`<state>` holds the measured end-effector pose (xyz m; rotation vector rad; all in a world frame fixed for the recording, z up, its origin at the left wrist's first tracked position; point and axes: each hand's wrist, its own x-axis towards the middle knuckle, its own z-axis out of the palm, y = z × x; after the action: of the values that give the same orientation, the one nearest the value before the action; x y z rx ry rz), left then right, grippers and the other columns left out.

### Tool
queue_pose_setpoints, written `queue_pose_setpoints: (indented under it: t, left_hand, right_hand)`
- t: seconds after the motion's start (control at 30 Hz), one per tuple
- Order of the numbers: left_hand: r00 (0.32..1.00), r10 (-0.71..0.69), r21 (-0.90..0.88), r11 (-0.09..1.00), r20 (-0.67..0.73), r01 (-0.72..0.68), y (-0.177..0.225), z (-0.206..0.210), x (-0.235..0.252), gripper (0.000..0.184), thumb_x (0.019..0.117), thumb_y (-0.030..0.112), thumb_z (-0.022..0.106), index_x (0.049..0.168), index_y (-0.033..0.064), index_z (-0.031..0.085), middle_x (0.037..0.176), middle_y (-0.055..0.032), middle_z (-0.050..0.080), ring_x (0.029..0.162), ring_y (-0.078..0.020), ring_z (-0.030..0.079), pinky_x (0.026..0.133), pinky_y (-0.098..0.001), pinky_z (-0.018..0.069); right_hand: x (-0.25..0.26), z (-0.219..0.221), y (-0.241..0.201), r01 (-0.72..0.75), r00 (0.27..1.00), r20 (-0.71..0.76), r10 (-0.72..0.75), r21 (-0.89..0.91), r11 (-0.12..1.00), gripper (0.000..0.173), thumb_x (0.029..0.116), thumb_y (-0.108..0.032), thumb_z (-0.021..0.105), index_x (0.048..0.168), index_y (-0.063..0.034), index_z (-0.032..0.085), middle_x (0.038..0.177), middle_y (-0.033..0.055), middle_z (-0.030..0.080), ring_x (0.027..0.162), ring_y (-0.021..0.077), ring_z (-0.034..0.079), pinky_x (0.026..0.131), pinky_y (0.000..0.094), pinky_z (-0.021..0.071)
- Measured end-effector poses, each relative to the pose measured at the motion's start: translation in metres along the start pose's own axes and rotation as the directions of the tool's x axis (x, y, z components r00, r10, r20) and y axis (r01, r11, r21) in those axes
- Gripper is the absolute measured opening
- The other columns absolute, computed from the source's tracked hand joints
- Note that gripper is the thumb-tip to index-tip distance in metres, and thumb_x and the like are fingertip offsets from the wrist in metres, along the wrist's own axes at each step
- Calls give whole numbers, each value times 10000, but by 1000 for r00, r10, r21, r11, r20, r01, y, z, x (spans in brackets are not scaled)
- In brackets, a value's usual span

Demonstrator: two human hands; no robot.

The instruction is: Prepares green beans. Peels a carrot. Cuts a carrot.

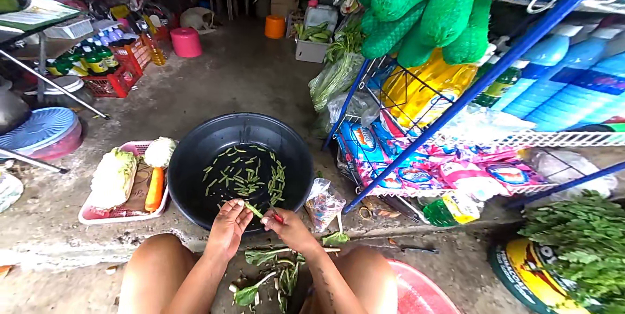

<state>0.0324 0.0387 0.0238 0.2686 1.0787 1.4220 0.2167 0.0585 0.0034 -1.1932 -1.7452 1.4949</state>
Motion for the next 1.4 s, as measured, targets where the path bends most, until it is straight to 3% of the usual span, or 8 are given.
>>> queue_pose_setpoints:
  t: [0.1,0.4,0.63,0.8,0.93,1.07,1.23,1.4]
  left_hand:
    - [1000,5,47,999,-4,-5,-2,-4,3,38,1058,39,519,1070,46,555,879,-69,673,762,-154,704,758,-305,625]
    - [943,-130,740,656,305,-149,2,-27,2,140,983,110,674,1083,19,708,993,-45,730,858,-90,659,785,-265,534]
    - [951,-232,402,906,206,134,-12,-19,-7,34,1009,34,623,1034,44,644,882,-35,679,746,-102,664,724,-244,582]
    - [987,-130,182,977,96,111,-7,-20,4,34,1021,38,602,1037,37,632,868,-50,682,725,-111,671,727,-251,595]
    - [999,-50,70,996,-18,52,11,-27,15,82,1055,90,560,1120,58,599,885,-47,660,719,-117,664,690,-251,592]
    - [999,16,222,975,-34,-8,16,-30,18,49,1014,39,618,1060,24,609,891,-64,689,730,-125,694,688,-260,610]
    - [952,225,821,488,207,-294,4,-37,19,173,965,126,717,1085,2,707,1022,-111,726,888,-159,711,854,-349,593]
    - [889,308,902,162,340,-401,1,-32,13,173,971,165,703,1055,18,737,1073,-139,705,947,-198,697,912,-371,569]
  right_hand:
    - [2,2,-2,64,997,-26,-68,-144,988,282,1047,-242,562,1067,2,703,908,87,690,817,131,634,805,335,530]
    - [5,0,0,126,904,-398,-157,-104,987,194,1003,-162,606,987,-8,724,848,55,667,727,85,599,721,280,522]
    - [7,14,6,142,909,-392,-143,-31,989,200,1006,-198,610,929,-35,698,759,13,624,642,63,555,633,258,489]
    - [-3,20,9,85,994,-53,-92,-115,990,263,1009,-255,602,949,-10,680,789,58,608,719,125,562,713,337,493]
    - [-10,4,9,-91,949,267,168,-280,956,311,1000,-299,648,992,12,662,813,97,582,741,195,543,733,424,473]
    - [-13,-7,14,-294,931,64,360,-458,839,518,934,-464,737,1088,27,679,1010,208,667,957,345,638,905,578,504]
    - [-4,9,-13,-287,958,-158,241,-580,762,407,1093,-321,471,1358,-31,580,1344,188,621,1253,329,620,1071,511,495]
    - [13,33,-22,-148,986,-46,162,-700,699,381,1112,-270,411,1340,-17,583,1366,200,608,1306,329,592,1096,473,485]
